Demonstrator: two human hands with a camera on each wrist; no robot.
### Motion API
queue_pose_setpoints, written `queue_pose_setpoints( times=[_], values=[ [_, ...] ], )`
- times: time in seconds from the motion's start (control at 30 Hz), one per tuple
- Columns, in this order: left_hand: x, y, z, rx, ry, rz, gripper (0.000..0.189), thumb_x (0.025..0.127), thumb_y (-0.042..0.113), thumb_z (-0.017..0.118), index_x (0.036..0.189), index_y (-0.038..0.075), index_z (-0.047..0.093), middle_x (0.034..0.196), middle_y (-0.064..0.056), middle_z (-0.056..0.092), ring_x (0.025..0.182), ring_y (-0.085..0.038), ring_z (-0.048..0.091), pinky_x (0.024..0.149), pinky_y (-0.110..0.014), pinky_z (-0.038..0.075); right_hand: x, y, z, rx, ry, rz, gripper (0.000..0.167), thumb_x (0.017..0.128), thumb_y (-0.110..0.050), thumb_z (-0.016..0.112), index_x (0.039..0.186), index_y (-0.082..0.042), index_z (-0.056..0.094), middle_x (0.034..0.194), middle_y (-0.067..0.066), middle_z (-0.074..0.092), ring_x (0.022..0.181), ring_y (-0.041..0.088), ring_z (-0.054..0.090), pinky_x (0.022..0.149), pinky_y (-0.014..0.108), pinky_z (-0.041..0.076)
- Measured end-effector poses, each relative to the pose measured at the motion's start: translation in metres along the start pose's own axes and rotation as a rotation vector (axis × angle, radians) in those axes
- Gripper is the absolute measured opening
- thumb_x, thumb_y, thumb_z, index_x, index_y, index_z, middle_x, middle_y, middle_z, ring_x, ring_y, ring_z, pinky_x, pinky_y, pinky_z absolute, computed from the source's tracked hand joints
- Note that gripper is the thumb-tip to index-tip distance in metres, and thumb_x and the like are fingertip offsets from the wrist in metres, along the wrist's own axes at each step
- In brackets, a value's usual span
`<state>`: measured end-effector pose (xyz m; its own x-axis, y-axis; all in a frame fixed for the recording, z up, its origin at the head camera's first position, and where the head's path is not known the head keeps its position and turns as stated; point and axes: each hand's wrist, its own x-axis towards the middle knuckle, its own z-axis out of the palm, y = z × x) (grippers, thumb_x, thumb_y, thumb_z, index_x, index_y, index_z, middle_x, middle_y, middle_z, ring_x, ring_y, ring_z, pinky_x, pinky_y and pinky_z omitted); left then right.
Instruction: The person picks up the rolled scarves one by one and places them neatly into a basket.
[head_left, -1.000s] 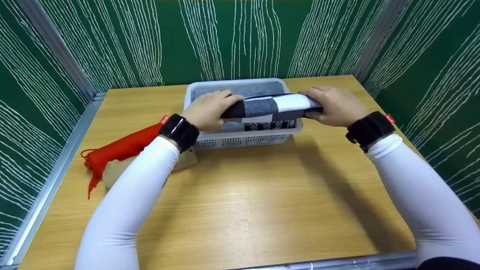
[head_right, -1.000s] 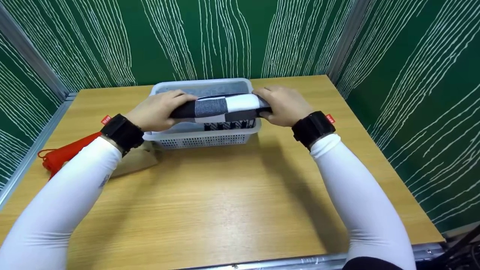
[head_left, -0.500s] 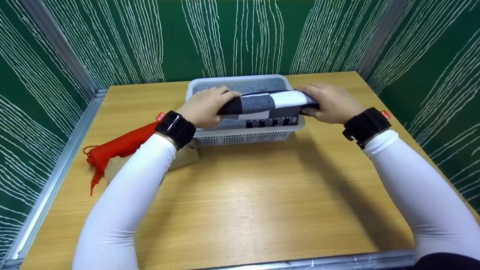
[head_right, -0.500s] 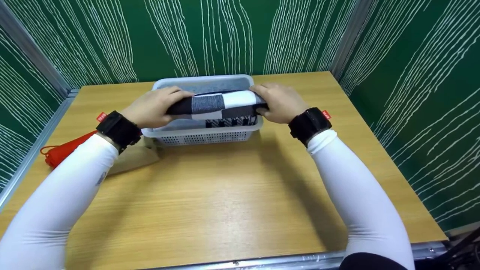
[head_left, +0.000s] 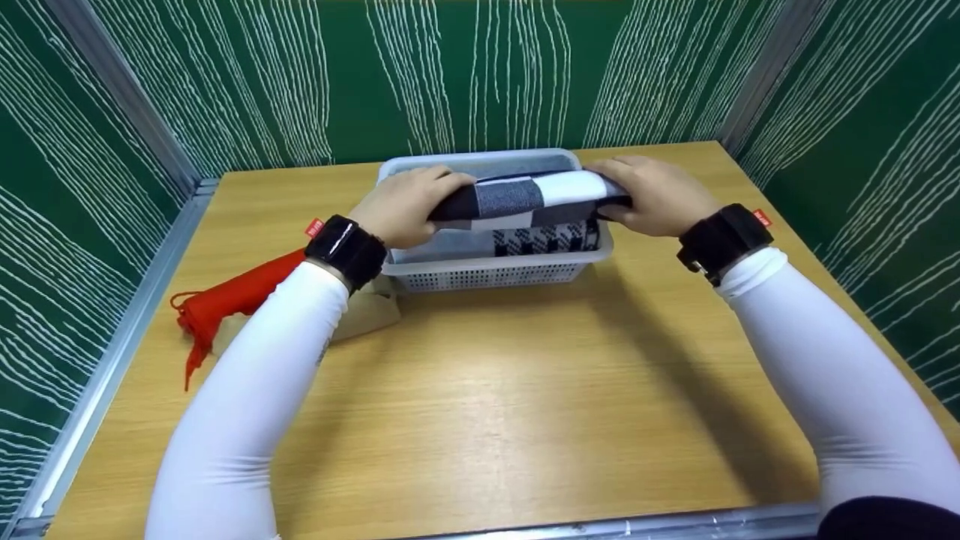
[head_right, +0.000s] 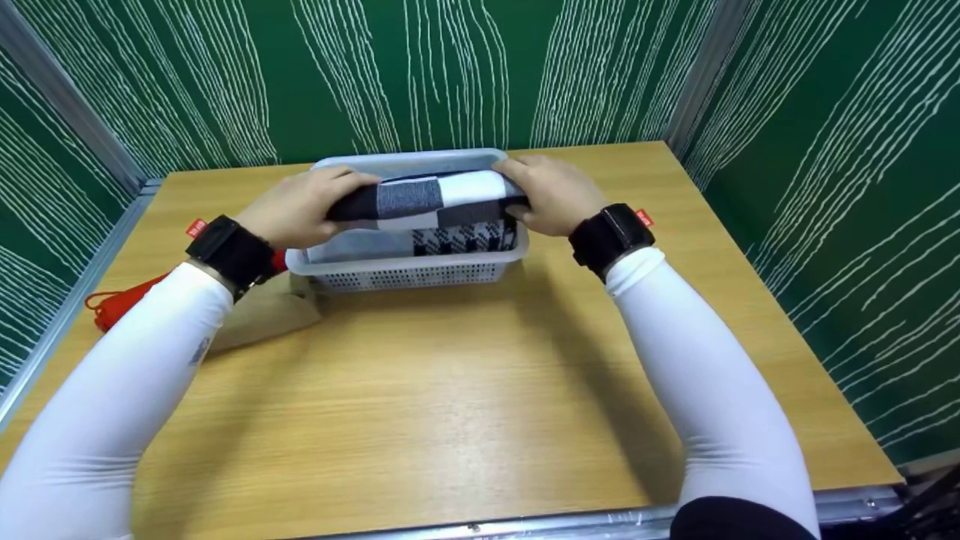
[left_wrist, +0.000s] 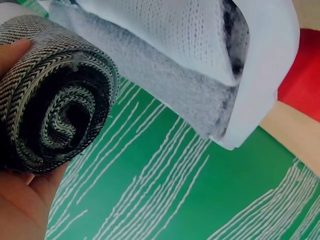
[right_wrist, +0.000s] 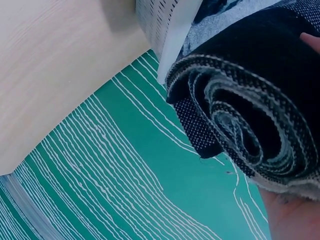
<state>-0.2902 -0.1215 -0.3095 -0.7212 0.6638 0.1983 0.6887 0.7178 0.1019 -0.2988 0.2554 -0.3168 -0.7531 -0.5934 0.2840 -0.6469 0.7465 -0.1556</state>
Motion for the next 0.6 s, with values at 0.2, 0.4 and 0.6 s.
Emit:
queue_pose_setpoints(
  times=[0.2, 0.4, 0.6],
  values=[
    [0.000, -0.005, -0.002, -0.030, -0.006, -0.026, 0.069, 0.093, 0.004, 0.077, 0.157, 0.019, 0.055, 0.150, -0.012, 0.062, 0.138, -0.035, 0.061, 0.122, -0.053, 0.046, 0.008, -0.002, -0.001, -0.001, -0.008, 0.013, 0.064, 0.094, -0.006, 0.082, 0.153, -0.004, 0.058, 0.145, 0.026, 0.066, 0.131, 0.048, 0.064, 0.114, 0.067, 0.049],
    [-0.001, -0.011, -0.003, -0.038, -0.008, -0.040, 0.070, 0.093, 0.003, 0.076, 0.158, 0.019, 0.054, 0.150, -0.013, 0.062, 0.139, -0.036, 0.060, 0.123, -0.054, 0.045, 0.015, -0.001, 0.001, -0.012, -0.006, 0.014, 0.066, 0.094, -0.009, 0.083, 0.155, -0.005, 0.057, 0.146, 0.027, 0.066, 0.131, 0.049, 0.064, 0.115, 0.066, 0.049],
    [-0.003, -0.019, 0.000, -0.036, -0.008, -0.070, 0.070, 0.095, 0.003, 0.076, 0.159, 0.021, 0.054, 0.154, -0.012, 0.060, 0.142, -0.037, 0.058, 0.124, -0.056, 0.043, 0.023, -0.003, 0.008, -0.024, -0.006, -0.001, 0.062, 0.095, -0.008, 0.083, 0.152, -0.003, 0.058, 0.144, 0.027, 0.066, 0.130, 0.048, 0.065, 0.114, 0.065, 0.051]
  ],
)
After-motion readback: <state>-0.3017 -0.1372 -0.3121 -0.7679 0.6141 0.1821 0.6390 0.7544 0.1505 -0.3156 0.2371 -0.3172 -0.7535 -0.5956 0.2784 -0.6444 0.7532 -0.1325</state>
